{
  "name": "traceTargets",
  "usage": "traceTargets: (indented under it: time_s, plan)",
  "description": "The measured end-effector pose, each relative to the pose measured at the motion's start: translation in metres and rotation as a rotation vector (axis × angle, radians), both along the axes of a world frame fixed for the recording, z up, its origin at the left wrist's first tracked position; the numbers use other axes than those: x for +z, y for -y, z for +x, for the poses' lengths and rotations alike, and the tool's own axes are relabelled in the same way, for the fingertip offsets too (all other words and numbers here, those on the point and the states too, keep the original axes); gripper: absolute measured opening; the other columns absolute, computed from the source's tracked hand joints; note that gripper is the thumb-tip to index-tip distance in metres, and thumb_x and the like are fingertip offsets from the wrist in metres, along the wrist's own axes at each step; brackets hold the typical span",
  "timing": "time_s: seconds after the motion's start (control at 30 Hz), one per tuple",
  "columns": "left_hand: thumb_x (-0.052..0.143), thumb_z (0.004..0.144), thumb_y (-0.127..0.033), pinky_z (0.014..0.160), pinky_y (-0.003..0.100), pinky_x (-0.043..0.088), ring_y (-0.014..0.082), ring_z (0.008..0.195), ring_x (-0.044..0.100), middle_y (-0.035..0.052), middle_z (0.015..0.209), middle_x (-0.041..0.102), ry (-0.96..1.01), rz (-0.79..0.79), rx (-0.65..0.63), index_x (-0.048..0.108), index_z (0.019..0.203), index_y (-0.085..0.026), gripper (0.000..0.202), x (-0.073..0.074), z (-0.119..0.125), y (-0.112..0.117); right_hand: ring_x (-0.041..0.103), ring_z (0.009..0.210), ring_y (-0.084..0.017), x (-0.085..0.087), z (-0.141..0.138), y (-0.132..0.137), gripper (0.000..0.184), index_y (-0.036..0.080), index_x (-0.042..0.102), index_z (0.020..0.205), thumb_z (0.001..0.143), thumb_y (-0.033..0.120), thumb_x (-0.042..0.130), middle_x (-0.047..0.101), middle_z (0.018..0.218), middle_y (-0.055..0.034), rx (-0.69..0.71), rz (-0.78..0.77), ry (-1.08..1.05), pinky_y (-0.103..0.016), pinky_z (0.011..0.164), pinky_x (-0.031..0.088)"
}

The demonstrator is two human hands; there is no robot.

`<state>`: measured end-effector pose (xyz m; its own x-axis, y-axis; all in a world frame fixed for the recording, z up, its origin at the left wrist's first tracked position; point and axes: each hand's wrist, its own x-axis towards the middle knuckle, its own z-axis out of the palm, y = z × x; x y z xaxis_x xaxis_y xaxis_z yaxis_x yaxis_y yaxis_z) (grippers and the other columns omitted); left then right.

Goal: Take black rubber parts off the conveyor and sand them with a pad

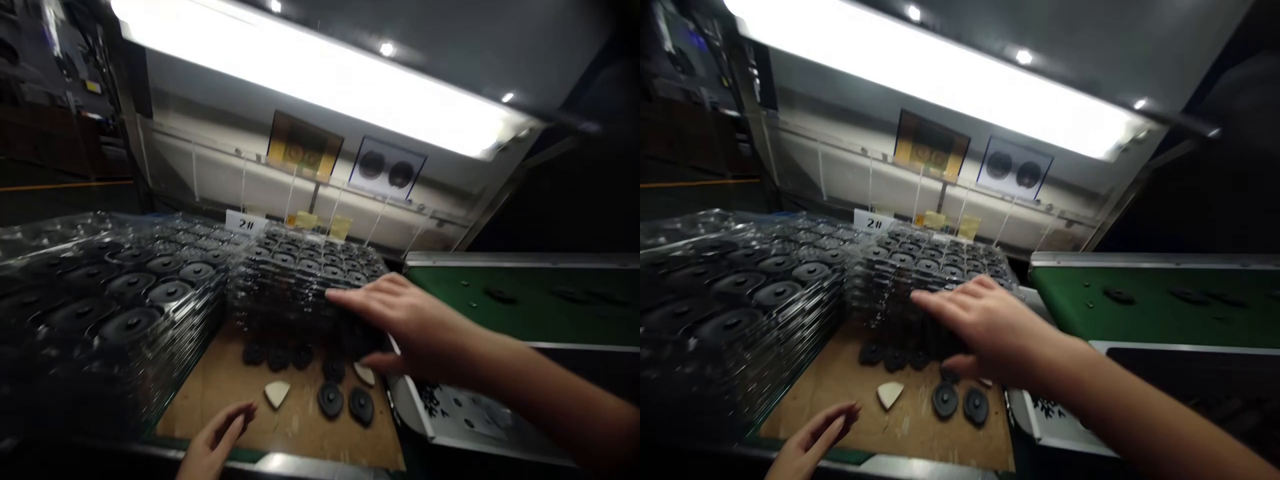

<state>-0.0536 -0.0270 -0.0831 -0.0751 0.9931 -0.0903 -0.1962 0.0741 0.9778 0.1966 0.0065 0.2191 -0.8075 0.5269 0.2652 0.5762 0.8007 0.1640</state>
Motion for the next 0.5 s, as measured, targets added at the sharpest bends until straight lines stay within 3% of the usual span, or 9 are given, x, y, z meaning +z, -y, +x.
traceTargets:
  time_s: [0.07,0.13,0.2,0.3,0.4,0.5]
  plan:
    - [0.067,0.074,-0.046,0.094,0.043,0.051,0.0279,0.102,0.067,0.0067,0.103,0.075,0.199,-0.063,-0.009,0.069,0.102,-0.025,0.034,0.024,0.017,0.018,0.061,0.106,-0.023,-0.051,-0.01,0.006,0.082,0.021,0.043,0.138,0.064,0.028,0.078,0.065,0.12,-0.0071,0.078,-0.272,-0.071,-0.038,0.09,0.045]
    - [0.076,0.062,-0.051,0.093,0.043,0.051,0.0311,0.112,0.061,0.0103,0.119,0.068,0.367,-0.061,-0.091,0.064,0.113,-0.028,0.057,0.038,0.034,0.032,0.06,0.107,-0.023,-0.102,-0.015,0.015,0.081,0.019,0.042,0.138,0.066,0.031,0.077,0.064,0.121,-0.0092,0.107,-0.512,-0.21,-0.036,0.092,0.046]
    - [0.081,0.048,-0.054,0.095,0.045,0.048,0.0336,0.118,0.056,0.0115,0.127,0.062,0.487,-0.112,-0.217,0.06,0.119,-0.032,0.077,0.041,0.046,0.042,0.059,0.11,-0.023,-0.151,-0.017,0.026,0.081,0.022,0.04,0.14,0.068,0.037,0.076,0.062,0.121,-0.0101,0.076,-0.691,-0.408,-0.036,0.094,0.046]
    - [0.085,0.041,-0.05,0.102,0.047,0.039,0.0345,0.125,0.05,0.0109,0.128,0.061,0.538,-0.254,-0.342,0.059,0.12,-0.033,0.085,0.034,0.053,0.047,0.058,0.111,-0.023,-0.214,-0.02,0.043,0.082,0.03,0.037,0.141,0.07,0.049,0.073,0.06,0.122,-0.0087,-0.049,-0.86,-0.696,-0.035,0.093,0.05]
    - [0.084,0.043,-0.051,0.106,0.047,0.033,0.0335,0.125,0.05,0.0105,0.126,0.062,0.531,-0.392,-0.366,0.059,0.12,-0.032,0.083,0.028,0.05,0.041,0.06,0.11,-0.026,-0.255,-0.031,0.057,0.084,0.034,0.034,0.141,0.07,0.055,0.072,0.059,0.123,-0.0082,-0.205,-0.887,-0.88,-0.036,0.09,0.053]
    - [0.083,0.046,-0.05,0.107,0.043,0.032,0.0314,0.124,0.051,0.0103,0.126,0.062,0.537,-0.534,-0.335,0.055,0.124,-0.032,0.085,0.03,0.041,0.029,0.061,0.108,-0.027,-0.269,-0.046,0.059,0.079,0.03,0.035,0.141,0.074,0.057,0.067,0.059,0.122,-0.0104,-0.312,-0.849,-0.948,-0.037,0.088,0.054]
